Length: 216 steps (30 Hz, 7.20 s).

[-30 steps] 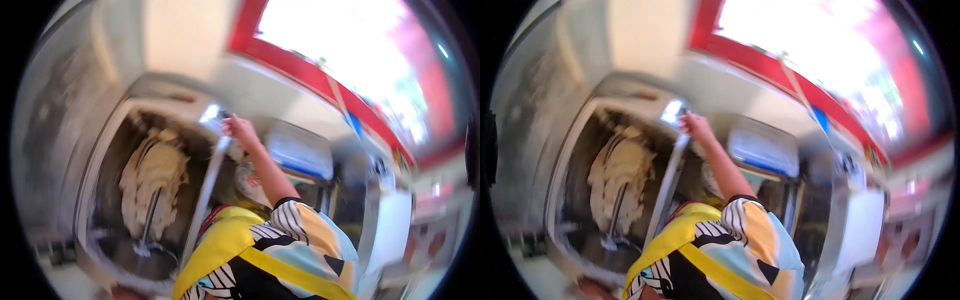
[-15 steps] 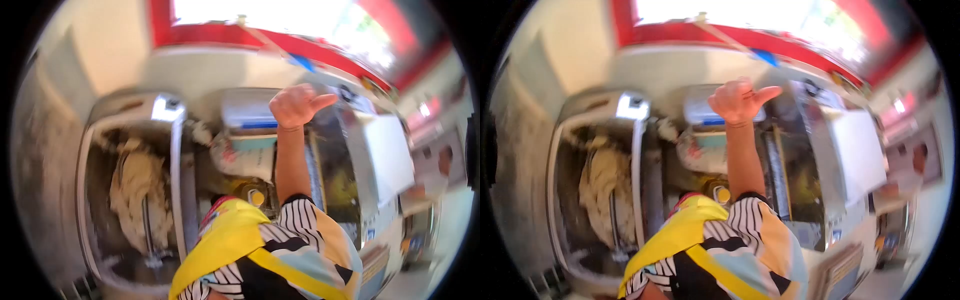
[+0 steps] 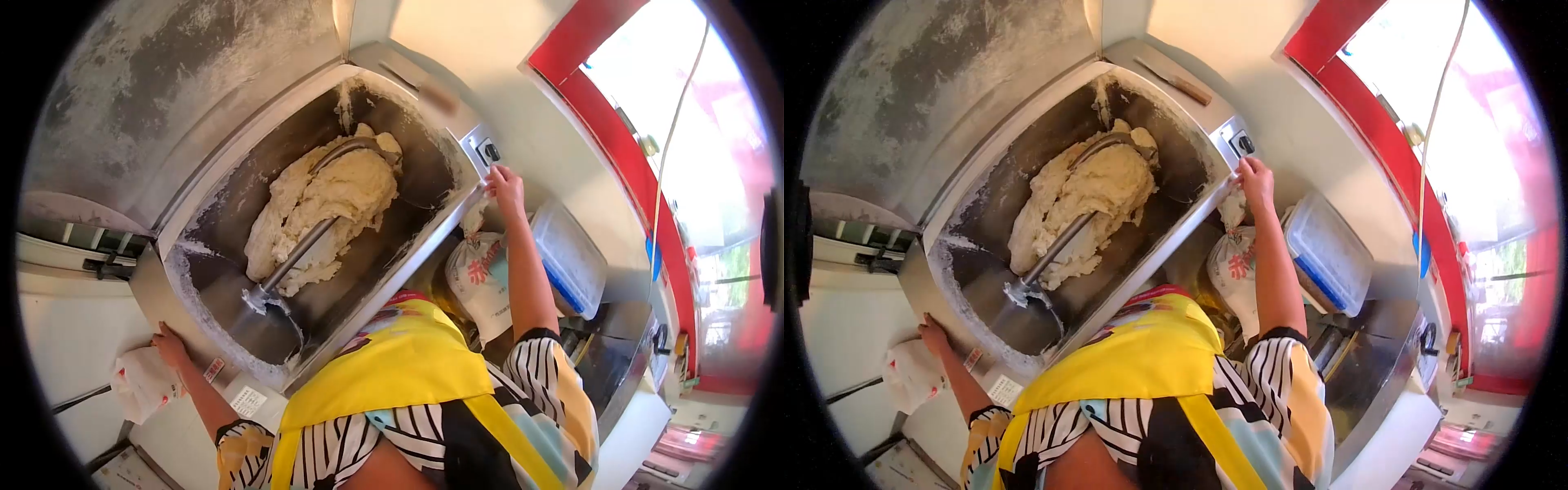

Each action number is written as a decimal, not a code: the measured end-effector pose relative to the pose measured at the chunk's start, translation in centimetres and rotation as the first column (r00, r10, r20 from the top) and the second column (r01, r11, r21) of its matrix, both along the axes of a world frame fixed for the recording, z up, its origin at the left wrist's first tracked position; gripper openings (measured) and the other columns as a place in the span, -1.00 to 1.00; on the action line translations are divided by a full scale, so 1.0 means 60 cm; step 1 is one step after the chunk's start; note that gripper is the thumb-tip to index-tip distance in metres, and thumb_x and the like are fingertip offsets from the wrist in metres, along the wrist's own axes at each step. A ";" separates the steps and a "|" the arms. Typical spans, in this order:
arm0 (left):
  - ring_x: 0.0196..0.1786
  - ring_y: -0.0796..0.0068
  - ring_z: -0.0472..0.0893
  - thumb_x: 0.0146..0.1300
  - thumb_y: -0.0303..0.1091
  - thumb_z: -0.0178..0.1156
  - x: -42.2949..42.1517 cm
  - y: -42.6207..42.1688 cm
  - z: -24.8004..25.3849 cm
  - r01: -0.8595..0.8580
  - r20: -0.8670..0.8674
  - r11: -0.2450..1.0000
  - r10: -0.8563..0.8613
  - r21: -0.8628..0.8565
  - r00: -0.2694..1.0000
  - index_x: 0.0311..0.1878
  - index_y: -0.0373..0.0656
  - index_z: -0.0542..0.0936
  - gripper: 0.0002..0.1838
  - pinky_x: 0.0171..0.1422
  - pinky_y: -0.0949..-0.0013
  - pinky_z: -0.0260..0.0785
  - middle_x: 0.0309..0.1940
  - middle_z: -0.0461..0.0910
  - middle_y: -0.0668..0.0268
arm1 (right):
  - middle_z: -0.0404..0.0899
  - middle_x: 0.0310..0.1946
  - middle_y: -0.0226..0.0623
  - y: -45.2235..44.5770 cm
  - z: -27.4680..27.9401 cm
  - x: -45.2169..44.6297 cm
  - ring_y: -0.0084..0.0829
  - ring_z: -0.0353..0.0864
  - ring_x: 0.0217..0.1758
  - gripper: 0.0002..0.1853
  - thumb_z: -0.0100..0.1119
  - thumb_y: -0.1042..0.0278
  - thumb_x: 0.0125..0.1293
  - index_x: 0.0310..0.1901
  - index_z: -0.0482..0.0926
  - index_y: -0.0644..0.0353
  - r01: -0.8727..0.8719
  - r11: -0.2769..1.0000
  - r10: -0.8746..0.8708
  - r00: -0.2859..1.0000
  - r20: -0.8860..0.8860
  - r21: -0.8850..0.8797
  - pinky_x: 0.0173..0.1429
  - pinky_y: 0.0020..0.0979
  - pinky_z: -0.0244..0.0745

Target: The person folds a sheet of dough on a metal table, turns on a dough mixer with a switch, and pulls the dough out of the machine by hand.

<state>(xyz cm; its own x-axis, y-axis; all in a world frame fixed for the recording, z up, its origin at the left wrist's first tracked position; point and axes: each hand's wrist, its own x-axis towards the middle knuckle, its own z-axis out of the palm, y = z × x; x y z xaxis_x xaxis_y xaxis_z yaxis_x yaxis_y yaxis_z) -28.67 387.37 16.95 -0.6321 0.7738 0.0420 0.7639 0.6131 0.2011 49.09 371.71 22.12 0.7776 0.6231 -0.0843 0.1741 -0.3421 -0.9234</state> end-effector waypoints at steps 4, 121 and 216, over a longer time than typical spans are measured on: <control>0.04 -0.09 0.38 0.24 0.17 -0.20 -0.002 -0.038 -0.025 0.088 -0.012 0.987 -0.088 0.131 0.996 0.08 -0.34 0.33 -0.32 0.07 0.04 0.25 0.01 0.38 -0.14 | 0.58 -0.41 -0.11 0.056 -0.047 0.103 -0.29 0.58 -0.42 -0.58 0.10 0.08 0.14 -0.09 0.52 0.25 0.183 0.959 -0.042 0.844 0.535 -0.214 -0.29 -0.36 0.46; 0.03 0.04 0.43 0.23 0.16 -0.22 0.061 -0.087 0.007 -0.099 -0.088 0.986 0.112 0.135 0.990 0.19 -0.09 0.27 -0.39 0.01 0.08 0.31 0.01 0.41 0.04 | 0.50 -0.67 -0.22 0.145 -0.050 0.243 -0.46 0.48 -0.68 -0.77 0.29 0.33 -0.04 -0.50 0.47 0.30 -0.305 0.497 0.648 0.753 0.114 -0.812 -0.65 -0.42 0.36; 0.25 0.05 0.19 -0.21 0.16 0.27 0.551 -0.084 -0.209 0.718 0.500 0.583 -0.523 -0.382 0.690 0.29 -0.29 0.00 0.08 0.32 0.03 -0.06 0.20 0.17 0.01 | -0.22 0.33 0.11 0.231 -0.270 -0.404 -0.02 -0.28 0.41 -0.19 0.08 -0.14 0.04 0.21 0.16 0.29 -0.629 -0.389 0.814 -0.577 0.070 -0.673 0.35 0.01 -0.17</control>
